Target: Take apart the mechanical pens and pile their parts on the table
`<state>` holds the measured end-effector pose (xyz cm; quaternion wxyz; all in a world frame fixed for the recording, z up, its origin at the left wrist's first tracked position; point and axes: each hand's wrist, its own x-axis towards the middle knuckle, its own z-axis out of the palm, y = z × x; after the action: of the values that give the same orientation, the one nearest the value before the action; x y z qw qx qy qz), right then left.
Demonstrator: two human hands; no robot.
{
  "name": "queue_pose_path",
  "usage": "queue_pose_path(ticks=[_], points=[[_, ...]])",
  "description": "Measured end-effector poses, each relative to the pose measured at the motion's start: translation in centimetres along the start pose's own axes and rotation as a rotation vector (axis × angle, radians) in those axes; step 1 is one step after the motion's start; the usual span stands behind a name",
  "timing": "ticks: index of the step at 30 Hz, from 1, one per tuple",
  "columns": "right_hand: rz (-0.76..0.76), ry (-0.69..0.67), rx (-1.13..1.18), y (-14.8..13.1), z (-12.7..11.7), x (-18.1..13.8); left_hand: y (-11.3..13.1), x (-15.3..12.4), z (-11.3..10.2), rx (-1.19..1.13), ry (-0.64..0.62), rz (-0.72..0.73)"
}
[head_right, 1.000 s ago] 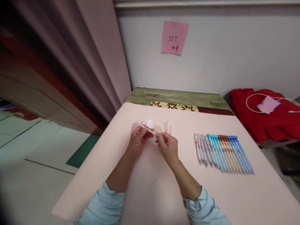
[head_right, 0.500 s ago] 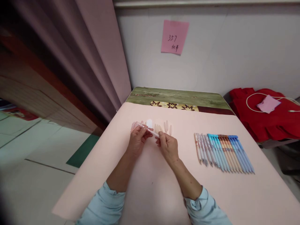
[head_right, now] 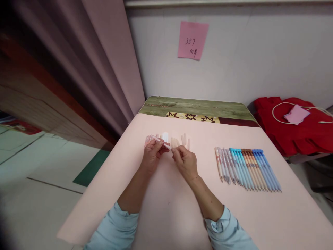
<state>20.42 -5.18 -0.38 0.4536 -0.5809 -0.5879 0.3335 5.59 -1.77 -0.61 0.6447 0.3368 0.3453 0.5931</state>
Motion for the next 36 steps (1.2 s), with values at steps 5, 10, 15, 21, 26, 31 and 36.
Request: queue_pose_path(ticks=[5,10,15,21,26,31,36], points=[[-0.024,0.036,-0.014,0.14,0.08,0.05,-0.04,0.03,-0.08,0.001,-0.004,-0.002],[0.000,-0.034,-0.002,0.30,0.05,0.10,-0.14,0.04,-0.17,0.024,-0.018,0.004],[-0.023,0.027,-0.034,0.17,0.01,0.06,-0.12,0.07,-0.17,0.022,-0.003,-0.002],[0.000,-0.009,-0.035,0.19,0.03,0.04,-0.05,0.06,-0.15,0.044,-0.009,-0.003],[0.008,-0.039,-0.033,0.24,-0.02,0.05,-0.09,0.03,-0.22,0.067,-0.022,0.001],[-0.009,-0.006,-0.029,0.21,0.00,0.06,-0.01,0.07,-0.14,0.068,-0.004,-0.005],[0.018,-0.082,-0.019,0.32,0.07,0.01,0.07,0.01,-0.14,0.098,-0.013,0.004]])
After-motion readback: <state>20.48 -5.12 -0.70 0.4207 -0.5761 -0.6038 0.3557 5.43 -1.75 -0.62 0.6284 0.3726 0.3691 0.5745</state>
